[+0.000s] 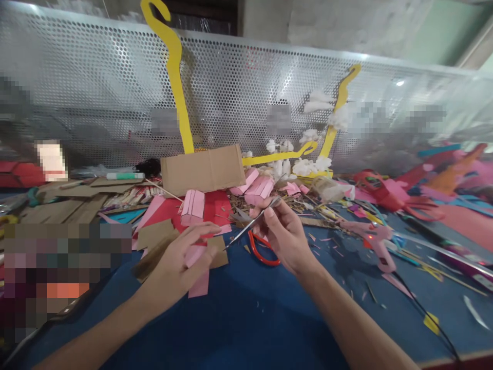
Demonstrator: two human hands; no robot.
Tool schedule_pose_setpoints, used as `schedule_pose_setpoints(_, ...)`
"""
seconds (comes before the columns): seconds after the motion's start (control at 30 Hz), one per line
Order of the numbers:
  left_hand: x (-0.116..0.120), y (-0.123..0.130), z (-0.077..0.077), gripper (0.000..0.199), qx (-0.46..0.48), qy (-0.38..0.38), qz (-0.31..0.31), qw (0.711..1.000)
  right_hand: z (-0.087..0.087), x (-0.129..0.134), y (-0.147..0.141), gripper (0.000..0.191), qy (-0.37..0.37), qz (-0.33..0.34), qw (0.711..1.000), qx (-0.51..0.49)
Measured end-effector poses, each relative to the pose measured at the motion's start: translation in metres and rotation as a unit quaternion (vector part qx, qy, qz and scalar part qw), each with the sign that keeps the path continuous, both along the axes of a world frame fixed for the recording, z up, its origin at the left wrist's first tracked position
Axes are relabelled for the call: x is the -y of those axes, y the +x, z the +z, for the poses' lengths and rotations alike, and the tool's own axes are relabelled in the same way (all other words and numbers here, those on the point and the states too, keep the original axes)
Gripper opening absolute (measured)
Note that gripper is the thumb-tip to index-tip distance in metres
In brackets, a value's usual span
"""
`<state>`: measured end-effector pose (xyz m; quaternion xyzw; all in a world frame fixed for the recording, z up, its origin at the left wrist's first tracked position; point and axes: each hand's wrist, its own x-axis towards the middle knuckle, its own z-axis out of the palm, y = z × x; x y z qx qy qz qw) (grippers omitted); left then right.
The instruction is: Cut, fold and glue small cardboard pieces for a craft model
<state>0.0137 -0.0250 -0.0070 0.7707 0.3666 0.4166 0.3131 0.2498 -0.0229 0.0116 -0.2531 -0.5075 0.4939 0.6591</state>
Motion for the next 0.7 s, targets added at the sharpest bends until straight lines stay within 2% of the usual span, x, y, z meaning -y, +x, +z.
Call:
schedule_pose_setpoints(0.13,0.007,0.001,0.007,0.032,-0.01,0.002,-0.032,0.999,-0.005,0.002,-0.002,0.012,-0.002,0.036,0.999,0.033)
schedule_pose_setpoints(0.27,0.003,0.002,0.004,0.012,0.029,0.003,-0.012,1.0,-0.009,0.003,-0.003,0.011,-0.002,0.044,0.998,0.049)
schedule_pose_setpoints(0.43,-0.003,-0.003,0.006,0.011,0.007,0.057,-0.011,0.998,-0.01,0.001,-0.004,0.011,-0.01,0.043,0.998,0.046)
schedule_pose_setpoints(0.57,0.0,-0.003,0.008,0.015,0.005,0.017,-0.047,0.999,-0.011,0.002,-0.006,0.011,-0.014,0.047,0.997,0.052)
schedule_pose_setpoints(0.7,0.0,-0.001,0.005,0.012,0.004,0.0,-0.036,0.999,-0.012,0.001,-0.007,0.012,-0.01,0.046,0.997,0.064)
